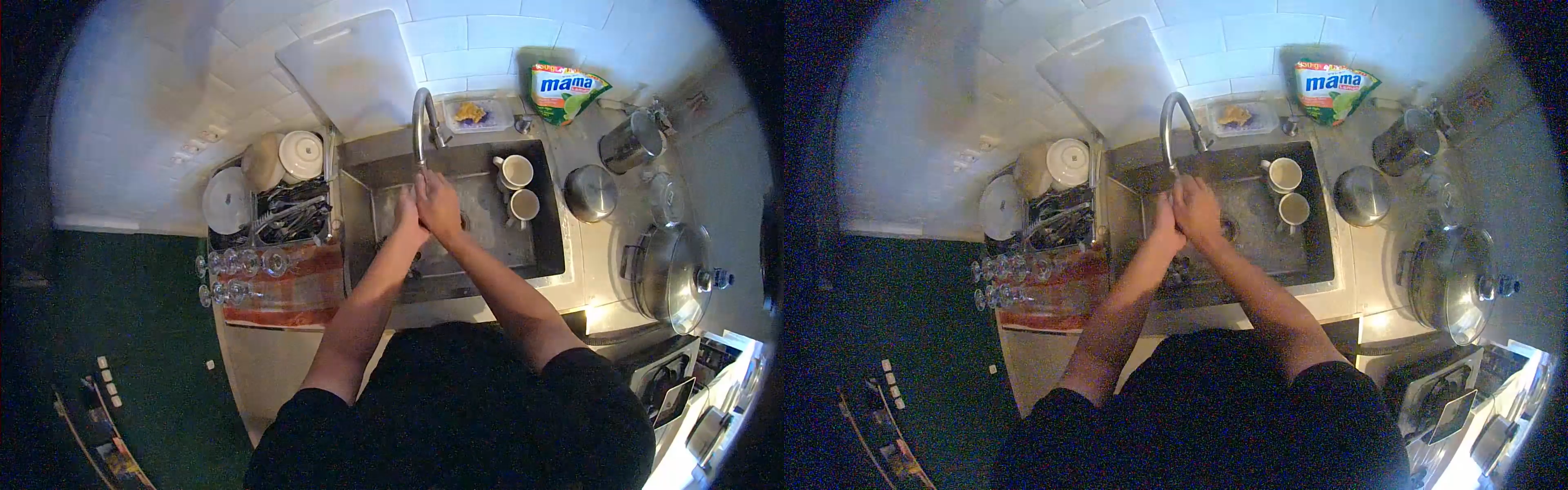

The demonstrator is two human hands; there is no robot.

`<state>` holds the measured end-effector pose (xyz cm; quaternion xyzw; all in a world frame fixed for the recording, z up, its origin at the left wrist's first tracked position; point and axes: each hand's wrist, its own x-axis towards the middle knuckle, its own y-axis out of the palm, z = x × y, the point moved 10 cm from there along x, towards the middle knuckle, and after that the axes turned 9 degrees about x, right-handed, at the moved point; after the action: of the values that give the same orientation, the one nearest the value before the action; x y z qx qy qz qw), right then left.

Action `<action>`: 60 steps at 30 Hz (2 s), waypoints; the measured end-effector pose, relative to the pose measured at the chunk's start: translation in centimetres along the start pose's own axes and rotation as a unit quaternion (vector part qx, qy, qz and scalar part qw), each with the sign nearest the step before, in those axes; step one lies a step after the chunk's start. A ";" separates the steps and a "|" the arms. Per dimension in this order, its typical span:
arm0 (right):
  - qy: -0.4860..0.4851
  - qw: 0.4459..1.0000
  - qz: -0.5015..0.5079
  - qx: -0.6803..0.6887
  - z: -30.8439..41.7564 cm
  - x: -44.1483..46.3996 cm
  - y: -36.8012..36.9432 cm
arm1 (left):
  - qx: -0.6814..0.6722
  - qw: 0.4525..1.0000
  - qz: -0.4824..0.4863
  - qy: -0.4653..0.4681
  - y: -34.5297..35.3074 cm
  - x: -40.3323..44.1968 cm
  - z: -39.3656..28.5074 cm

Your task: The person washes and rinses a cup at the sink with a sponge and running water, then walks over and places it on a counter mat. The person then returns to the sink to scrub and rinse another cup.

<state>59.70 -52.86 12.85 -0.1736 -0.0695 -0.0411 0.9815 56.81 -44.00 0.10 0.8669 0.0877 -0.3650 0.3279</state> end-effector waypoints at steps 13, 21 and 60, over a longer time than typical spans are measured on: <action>-0.054 0.991 -0.023 0.118 -2.5 3.7 -0.7 | 0.155 0.984 -0.008 0.085 1.1 -1.4 -3.5; 0.033 0.996 0.010 -0.087 1.2 -0.2 -1.5 | -0.040 0.999 -0.014 0.009 1.6 -2.1 -0.7; 0.051 0.966 0.241 0.083 1.3 -4.3 0.6 | 0.119 0.988 0.076 0.057 -0.2 -2.1 -3.6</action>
<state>55.33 -51.57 13.18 -0.1013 0.0215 0.1938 0.9756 57.29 -41.35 3.29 0.9233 -0.0039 -0.2968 0.2438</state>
